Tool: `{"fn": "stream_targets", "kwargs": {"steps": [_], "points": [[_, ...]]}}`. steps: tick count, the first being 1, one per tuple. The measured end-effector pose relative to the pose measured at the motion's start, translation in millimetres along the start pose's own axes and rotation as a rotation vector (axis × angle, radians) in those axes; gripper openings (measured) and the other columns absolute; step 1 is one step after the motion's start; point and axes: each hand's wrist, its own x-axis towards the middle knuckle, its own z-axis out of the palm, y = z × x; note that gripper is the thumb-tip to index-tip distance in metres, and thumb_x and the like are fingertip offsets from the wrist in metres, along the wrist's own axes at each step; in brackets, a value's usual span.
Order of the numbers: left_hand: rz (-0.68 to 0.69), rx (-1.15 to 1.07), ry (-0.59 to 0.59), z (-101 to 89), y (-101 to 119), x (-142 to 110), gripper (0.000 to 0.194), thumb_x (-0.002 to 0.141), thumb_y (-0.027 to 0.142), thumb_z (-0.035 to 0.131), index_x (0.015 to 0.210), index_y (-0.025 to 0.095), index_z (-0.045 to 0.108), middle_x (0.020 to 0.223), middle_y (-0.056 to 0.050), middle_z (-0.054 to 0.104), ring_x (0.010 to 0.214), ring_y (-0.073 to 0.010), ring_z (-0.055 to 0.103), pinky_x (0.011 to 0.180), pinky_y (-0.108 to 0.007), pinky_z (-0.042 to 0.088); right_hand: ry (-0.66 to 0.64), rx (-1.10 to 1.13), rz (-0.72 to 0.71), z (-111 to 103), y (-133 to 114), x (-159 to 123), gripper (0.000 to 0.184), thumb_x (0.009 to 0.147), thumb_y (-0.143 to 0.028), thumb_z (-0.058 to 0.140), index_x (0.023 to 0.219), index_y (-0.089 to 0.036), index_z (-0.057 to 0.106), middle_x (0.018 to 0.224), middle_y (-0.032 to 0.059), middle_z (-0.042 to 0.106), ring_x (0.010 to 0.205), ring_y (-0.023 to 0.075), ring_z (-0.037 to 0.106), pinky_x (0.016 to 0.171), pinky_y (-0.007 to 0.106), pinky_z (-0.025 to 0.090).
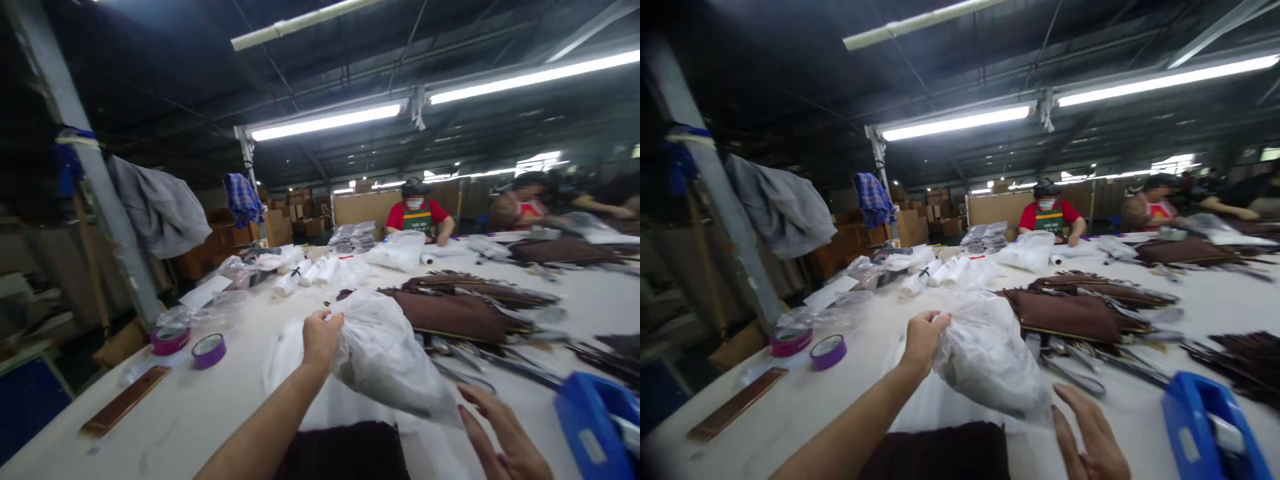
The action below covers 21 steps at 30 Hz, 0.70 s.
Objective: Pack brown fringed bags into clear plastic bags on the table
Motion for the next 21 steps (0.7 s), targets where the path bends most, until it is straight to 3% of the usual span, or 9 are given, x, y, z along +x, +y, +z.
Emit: {"fn": "stream_targets", "kwargs": {"steps": [1,4,8,12,17,21], "points": [[-0.028,-0.016,-0.042,15.9,-6.8,-20.3,0.036,0.07,0.035,0.058,0.095,0.009,0.063,0.084,-0.008,0.068,0.078,-0.0206,0.062,0.073,-0.03,0.047,0.001,0.021,-0.048,-7.5,-13.6,0.1,0.032,0.083,-0.034,0.047,0.115,-0.028,0.05,0.11,0.0077,0.06,0.1,0.0234,0.059,0.082,0.039,0.053],[-0.135,-0.105,-0.256,51.4,-28.8,-76.4,0.041,0.068,0.031,0.059,0.101,0.008,0.059,0.096,-0.013,0.066,0.091,-0.0229,0.06,0.084,-0.033,0.045,-0.041,0.008,-0.169,-11.5,-40.1,-5.3,0.037,0.079,-0.025,0.053,0.116,-0.026,0.049,0.108,0.0073,0.061,0.101,0.0228,0.057,0.084,0.037,0.052],[-0.231,-0.297,-0.59,65.8,-48.9,-118.3,0.054,0.058,0.017,0.062,0.11,0.007,0.052,0.113,-0.015,0.06,0.104,-0.0237,0.056,0.091,-0.032,0.042,-0.161,0.129,0.051,5.8,-29.4,-27.0,0.038,0.08,-0.024,0.051,0.118,-0.022,0.047,0.101,0.0067,0.064,0.087,0.0183,0.063,0.076,0.029,0.055],[-0.281,-0.4,-0.713,57.2,-52.2,-119.3,0.057,0.056,0.018,0.061,0.112,0.008,0.049,0.107,-0.014,0.063,0.098,-0.0238,0.058,0.087,-0.033,0.043,-0.191,0.25,0.178,15.5,-16.0,-39.9,0.038,0.08,-0.023,0.053,0.117,-0.022,0.045,0.097,0.005,0.064,0.083,0.0154,0.063,0.073,0.024,0.055],[-0.26,-0.49,-0.792,52.5,-56.8,-112.3,0.058,0.057,0.018,0.063,0.112,0.01,0.047,0.101,-0.011,0.064,0.091,-0.0214,0.059,0.079,-0.031,0.045,-0.164,0.298,0.077,13.5,-30.5,-22.6,0.033,0.082,-0.02,0.05,0.115,-0.023,0.049,0.094,0.0048,0.062,0.079,0.0133,0.061,0.069,0.022,0.054],[-0.186,-0.402,-0.794,53.8,-59.9,-108.9,0.059,0.055,0.016,0.063,0.112,0.011,0.047,0.096,-0.008,0.063,0.085,-0.0193,0.058,0.074,-0.028,0.043,-0.221,0.329,0.036,15.3,-34.4,-8.7,0.023,0.085,-0.019,0.045,0.104,-0.023,0.057,0.091,0.0041,0.063,0.083,0.0135,0.061,0.072,0.022,0.053]]}}
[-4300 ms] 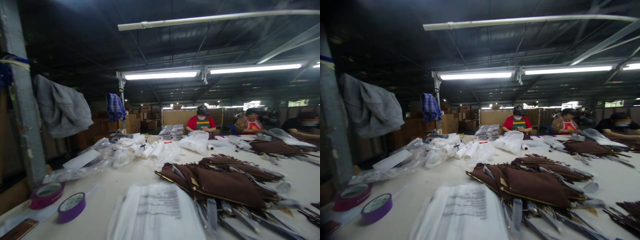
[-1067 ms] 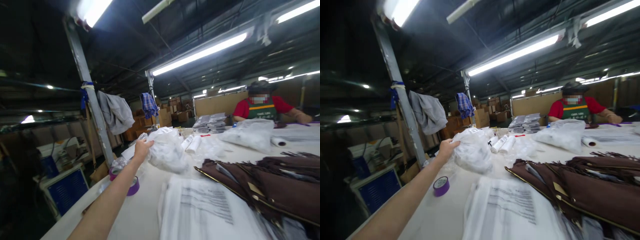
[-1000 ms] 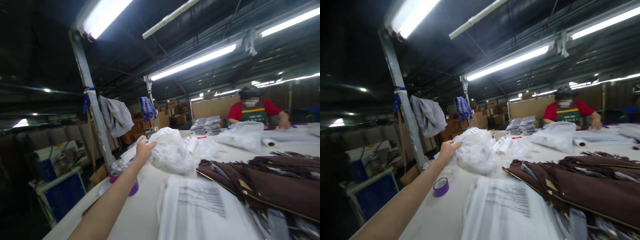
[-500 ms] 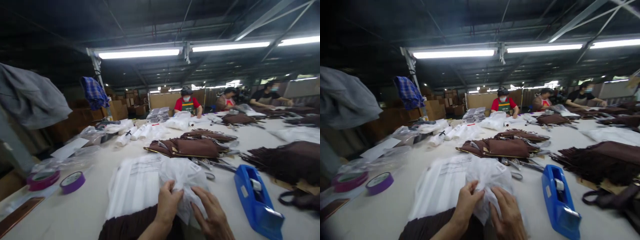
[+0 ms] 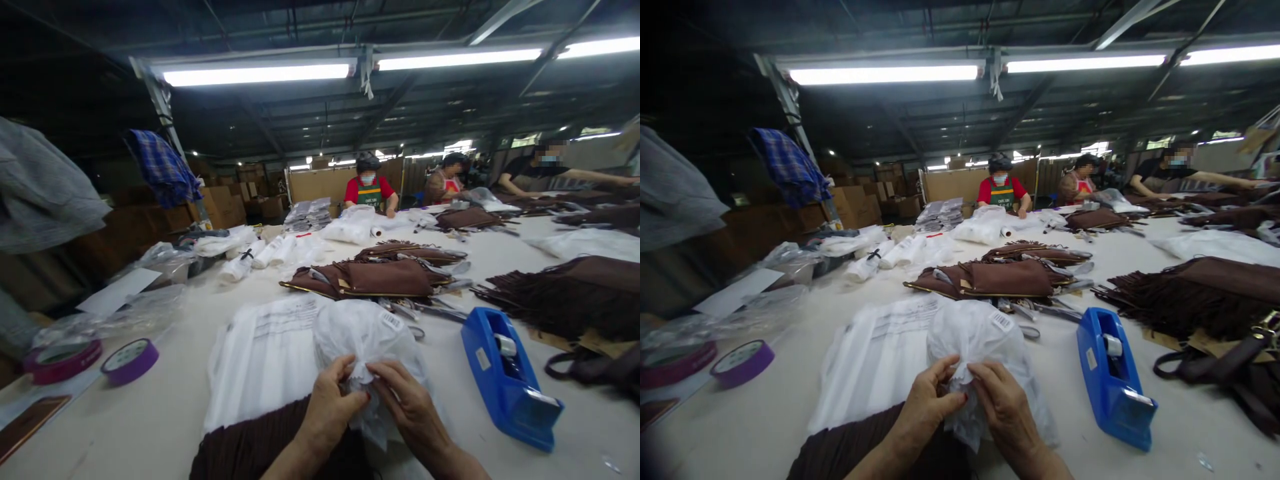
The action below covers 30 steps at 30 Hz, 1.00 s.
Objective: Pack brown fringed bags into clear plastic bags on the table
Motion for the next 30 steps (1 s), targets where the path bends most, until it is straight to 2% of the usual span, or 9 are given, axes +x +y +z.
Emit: {"fn": "stream_targets", "kwargs": {"steps": [4,7,13,15,18,21,23,27,30], "points": [[-0.014,0.107,0.027,-0.3,6.7,-0.2,0.046,0.055,0.012,0.06,0.1,0.014,0.049,0.086,-0.004,0.061,0.075,-0.0159,0.055,0.065,-0.025,0.041,-0.01,0.023,0.04,-0.1,1.6,3.6,0.012,0.084,-0.022,0.048,0.089,-0.022,0.059,0.08,0.0021,0.065,0.075,0.0134,0.062,0.066,0.021,0.052],[0.055,0.253,0.068,2.7,12.6,-3.8,0.031,0.056,0.009,0.057,0.085,0.016,0.05,0.08,-0.001,0.058,0.077,-0.0148,0.053,0.068,-0.024,0.039,0.0,0.005,0.042,-1.1,-4.5,8.6,0.013,0.085,-0.023,0.046,0.084,-0.022,0.059,0.076,0.0016,0.064,0.071,0.0136,0.061,0.063,0.022,0.051],[0.095,0.334,-0.003,4.8,19.9,-6.1,0.022,0.058,0.014,0.061,0.079,0.017,0.056,0.077,0.001,0.06,0.079,-0.0158,0.054,0.071,-0.025,0.039,-0.075,-0.071,0.035,-2.8,-19.1,30.7,0.018,0.085,-0.024,0.041,0.074,-0.022,0.055,0.068,0.0,0.056,0.063,0.0122,0.055,0.058,0.023,0.046],[0.066,0.324,-0.008,1.2,22.1,-3.1,0.023,0.058,0.019,0.064,0.08,0.015,0.06,0.079,-0.001,0.061,0.082,-0.017,0.054,0.073,-0.026,0.04,-0.057,-0.04,0.088,-4.0,-19.9,32.8,0.015,0.084,-0.025,0.042,0.076,-0.022,0.054,0.07,-0.0002,0.057,0.064,0.0125,0.056,0.06,0.023,0.046],[0.009,0.282,-0.018,-6.2,24.3,2.0,0.021,0.058,0.021,0.065,0.077,0.013,0.063,0.07,0.0,0.061,0.07,-0.0143,0.053,0.066,-0.025,0.039,-0.083,0.034,0.176,-6.9,-18.3,27.7,0.016,0.084,-0.028,0.042,0.083,-0.021,0.057,0.075,0.0012,0.062,0.071,0.0141,0.059,0.064,0.024,0.048],[-0.013,0.308,-0.057,-12.4,25.7,5.1,0.013,0.058,0.018,0.064,0.07,0.013,0.064,0.063,0.001,0.06,0.061,-0.0121,0.052,0.059,-0.024,0.037,-0.132,0.087,0.18,-9.1,-15.5,19.0,0.019,0.083,-0.024,0.041,0.089,-0.021,0.059,0.082,0.0025,0.064,0.077,0.0146,0.06,0.068,0.025,0.049],[0.028,0.412,-0.05,-14.8,27.3,5.5,0.01,0.06,0.018,0.064,0.069,0.014,0.066,0.065,0.001,0.063,0.063,-0.0133,0.054,0.061,-0.025,0.038,-0.134,0.085,0.152,-9.1,-13.2,14.4,0.019,0.081,-0.021,0.043,0.091,-0.021,0.059,0.085,0.0031,0.063,0.079,0.0145,0.06,0.072,0.026,0.05],[0.216,0.672,0.015,-15.7,30.9,3.5,0.008,0.066,0.019,0.062,0.072,0.019,0.068,0.073,-0.001,0.067,0.074,-0.0166,0.059,0.071,-0.028,0.041,-0.093,0.032,0.053,-8.2,-7.0,9.2,0.018,0.083,-0.019,0.044,0.091,-0.021,0.06,0.089,0.0043,0.063,0.085,0.0145,0.06,0.076,0.025,0.05],[0.36,0.862,-0.012,-14.0,30.5,2.3,0.011,0.073,0.017,0.058,0.074,0.019,0.068,0.076,-0.002,0.068,0.076,-0.0171,0.06,0.073,-0.029,0.041,-0.077,-0.003,-0.05,-8.8,-3.2,7.7,0.018,0.084,-0.016,0.045,0.091,-0.022,0.06,0.088,0.004,0.063,0.082,0.0125,0.061,0.072,0.02,0.05]]}}
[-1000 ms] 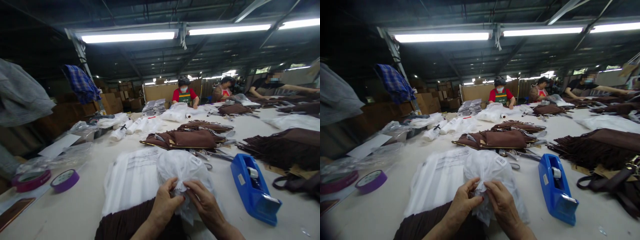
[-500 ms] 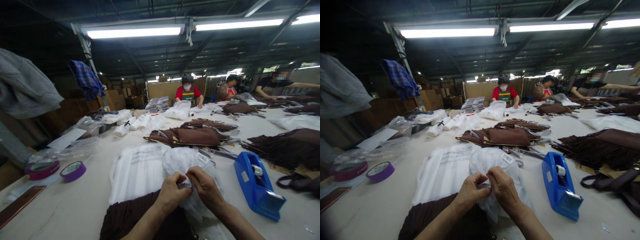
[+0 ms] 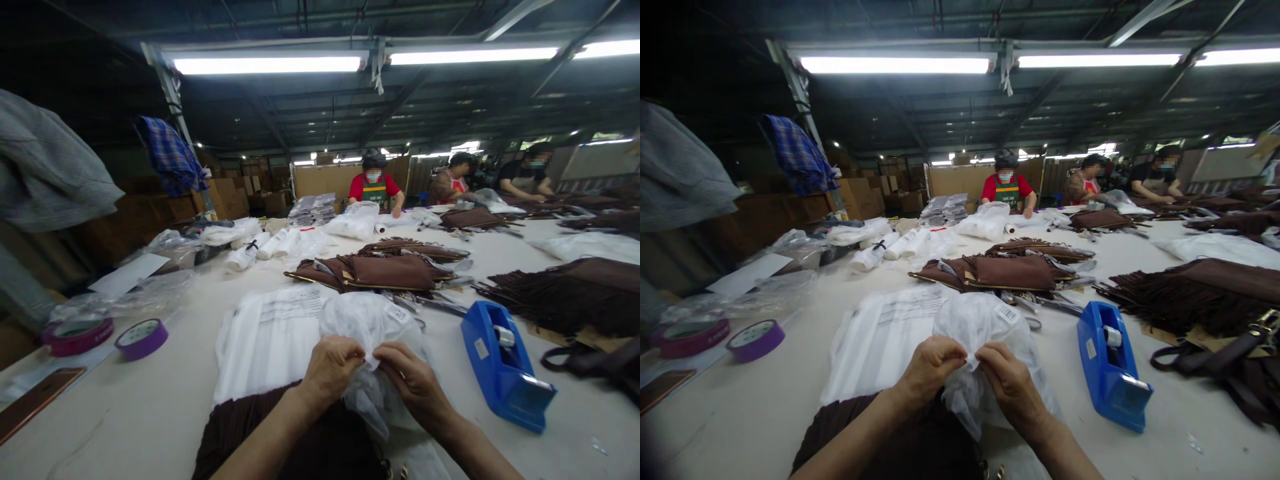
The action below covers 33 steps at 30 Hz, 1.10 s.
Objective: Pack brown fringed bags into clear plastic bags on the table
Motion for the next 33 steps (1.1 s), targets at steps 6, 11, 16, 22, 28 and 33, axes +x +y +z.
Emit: {"fn": "stream_targets", "kwargs": {"steps": [6,11,16,22,28,33], "points": [[0.284,0.424,-0.05,6.6,1.1,6.8,0.016,0.078,0.013,0.05,0.069,0.016,0.064,0.066,-0.004,0.064,0.068,-0.0177,0.058,0.066,-0.03,0.04,0.007,-0.064,-0.059,2.1,3.2,4.9,0.021,0.083,-0.012,0.041,0.089,-0.021,0.059,0.077,0.0027,0.059,0.068,0.0114,0.059,0.061,0.019,0.048],[0.243,0.261,0.092,9.7,1.6,4.0,0.023,0.078,0.015,0.042,0.064,0.018,0.06,0.063,-0.004,0.062,0.066,-0.0172,0.057,0.063,-0.028,0.044,0.079,-0.123,0.0,9.7,-8.6,8.1,0.024,0.082,-0.012,0.037,0.08,-0.02,0.059,0.071,0.0038,0.06,0.066,0.0139,0.058,0.059,0.022,0.046],[-0.005,-0.193,0.023,20.9,-28.1,11.1,0.021,0.073,0.037,0.047,0.074,0.024,0.064,0.076,-0.002,0.067,0.075,-0.0206,0.062,0.07,-0.029,0.05,0.118,-0.134,0.138,21.6,-7.2,6.9,0.021,0.072,-0.013,0.044,0.085,-0.019,0.06,0.075,0.0039,0.066,0.069,0.0153,0.061,0.062,0.023,0.047],[-0.105,-0.305,-0.157,12.2,-16.1,15.1,0.025,0.062,0.032,0.049,0.078,0.021,0.065,0.084,-0.001,0.069,0.09,-0.0242,0.061,0.081,-0.029,0.047,-0.02,0.024,0.383,28.5,-9.2,-1.4,0.039,0.056,-0.013,0.052,0.093,-0.021,0.056,0.066,-0.0024,0.057,0.057,0.0132,0.052,0.053,0.023,0.039],[-0.126,-0.062,-0.29,-1.5,5.1,18.0,0.029,0.065,0.035,0.05,0.082,0.018,0.067,0.083,-0.003,0.068,0.081,-0.0228,0.06,0.073,-0.03,0.043,-0.027,0.184,0.5,30.3,-14.3,3.5,0.029,0.056,-0.008,0.049,0.083,-0.02,0.05,0.062,-0.0047,0.048,0.054,0.0103,0.044,0.052,0.023,0.032],[-0.038,0.172,-0.107,-6.2,9.1,6.4,0.024,0.073,0.017,0.045,0.083,0.023,0.065,0.089,-0.003,0.064,0.093,-0.0203,0.055,0.087,-0.036,0.034,-0.1,0.36,0.58,22.7,-11.8,8.9,0.031,0.055,-0.009,0.051,0.083,-0.02,0.046,0.061,-0.0071,0.047,0.052,0.008,0.042,0.05,0.022,0.031]]}}
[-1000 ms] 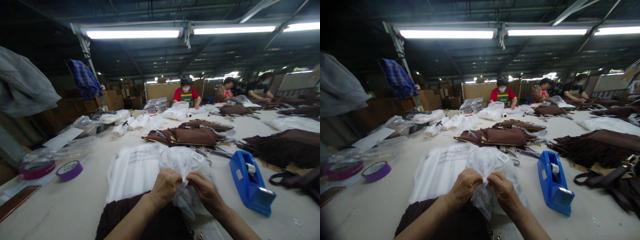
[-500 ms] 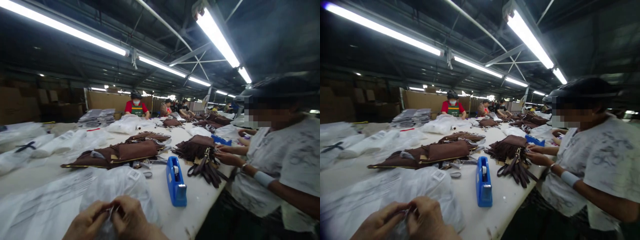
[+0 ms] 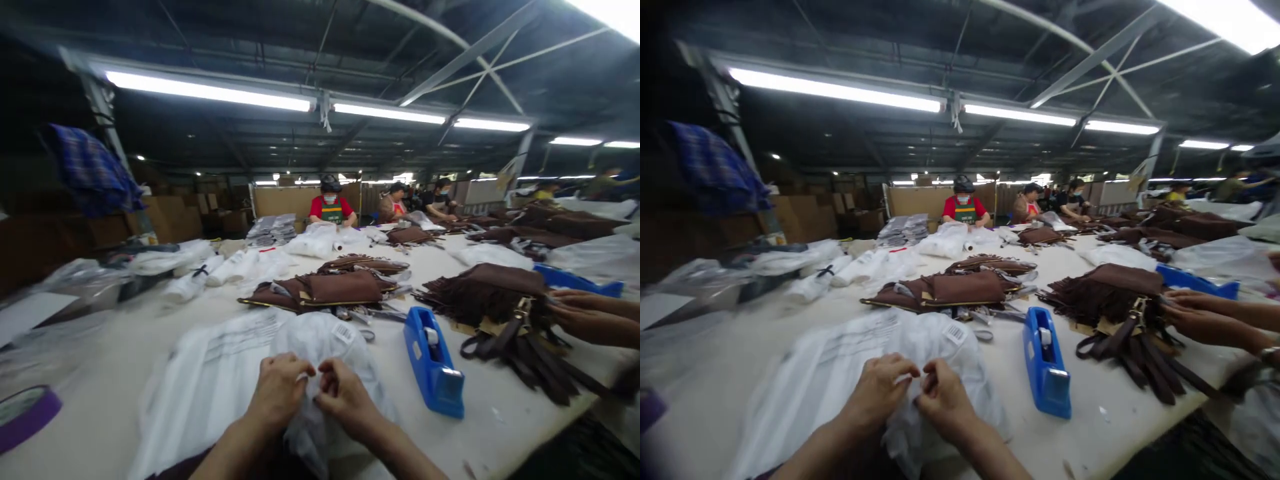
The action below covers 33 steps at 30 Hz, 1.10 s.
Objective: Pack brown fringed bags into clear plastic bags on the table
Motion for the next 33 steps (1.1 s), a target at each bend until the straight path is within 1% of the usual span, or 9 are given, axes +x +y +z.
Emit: {"fn": "stream_targets", "kwargs": {"steps": [3,6,9,12,16,19,24,30,33], "points": [[0.076,0.128,0.148,3.2,7.8,-10.8,0.016,0.076,0.017,0.047,0.081,0.02,0.061,0.092,-0.004,0.061,0.097,-0.0206,0.052,0.088,-0.039,0.03,-0.022,0.126,0.05,-5.1,2.3,3.7,0.03,0.056,-0.017,0.056,0.084,-0.019,0.045,0.06,-0.0073,0.048,0.051,0.0077,0.042,0.05,0.022,0.031],[0.051,0.158,0.132,7.9,13.3,-14.3,0.015,0.08,0.026,0.046,0.076,0.018,0.058,0.085,-0.005,0.06,0.089,-0.0214,0.052,0.08,-0.038,0.032,-0.034,0.216,0.082,-5.2,3.5,5.8,0.033,0.055,-0.023,0.06,0.083,-0.019,0.044,0.062,-0.0062,0.051,0.052,0.008,0.043,0.051,0.023,0.032],[-0.033,0.091,0.035,10.9,11.4,-9.3,0.018,0.08,0.022,0.043,0.069,0.018,0.057,0.075,-0.003,0.061,0.079,-0.0184,0.053,0.074,-0.033,0.033,-0.035,0.236,0.081,-3.4,2.5,5.3,0.034,0.057,-0.028,0.062,0.084,-0.019,0.044,0.062,-0.006,0.051,0.052,0.0076,0.041,0.051,0.024,0.031],[-0.168,0.002,0.058,11.8,4.5,-1.7,0.019,0.076,0.021,0.045,0.062,0.017,0.056,0.068,-0.002,0.059,0.075,-0.0172,0.053,0.073,-0.031,0.032,-0.07,0.275,0.077,-5.6,1.7,3.0,0.033,0.055,-0.026,0.064,0.082,-0.019,0.046,0.062,-0.0064,0.05,0.053,0.0073,0.041,0.051,0.023,0.03],[-0.33,-0.161,0.045,13.7,-2.9,3.0,0.019,0.07,0.024,0.047,0.053,0.017,0.053,0.056,0.001,0.052,0.063,-0.0148,0.052,0.06,-0.026,0.032,-0.182,0.362,0.08,-13.8,0.4,1.2,0.03,0.054,-0.023,0.067,0.077,-0.018,0.049,0.065,-0.005,0.054,0.058,0.008,0.044,0.055,0.023,0.032],[-0.326,-0.171,0.047,16.4,-0.4,0.5,0.019,0.069,0.026,0.047,0.054,0.018,0.053,0.055,0.002,0.051,0.061,-0.0138,0.051,0.059,-0.025,0.031,-0.202,0.299,0.114,-16.7,-3.9,1.8,0.027,0.052,-0.022,0.064,0.075,-0.018,0.05,0.063,-0.0048,0.053,0.058,0.009,0.045,0.055,0.024,0.032],[-0.246,-0.19,0.113,20.3,6.9,-7.5,0.02,0.072,0.027,0.042,0.054,0.018,0.047,0.059,0.001,0.049,0.064,-0.0149,0.047,0.062,-0.027,0.03,-0.096,0.096,0.075,-8.5,-12.3,2.9,0.023,0.055,-0.025,0.064,0.073,-0.019,0.05,0.06,-0.0057,0.05,0.055,0.009,0.043,0.052,0.025,0.032],[-0.242,-0.248,0.134,19.3,-3.6,-7.4,0.022,0.07,0.031,0.041,0.051,0.019,0.042,0.057,0.001,0.047,0.062,-0.0148,0.044,0.061,-0.027,0.029,-0.128,0.439,0.236,-2.6,-8.9,6.6,0.038,0.039,-0.017,0.073,0.07,-0.018,0.052,0.054,-0.0076,0.052,0.052,0.0083,0.045,0.052,0.023,0.034],[-0.31,-0.242,0.181,17.7,-5.0,-3.6,0.024,0.07,0.032,0.043,0.05,0.019,0.041,0.055,0.002,0.046,0.06,-0.0144,0.044,0.059,-0.027,0.028,-0.173,0.644,0.21,-6.1,-5.4,3.4,0.043,0.041,-0.017,0.077,0.078,-0.018,0.055,0.058,-0.0076,0.054,0.053,0.0066,0.045,0.054,0.021,0.032]]}}
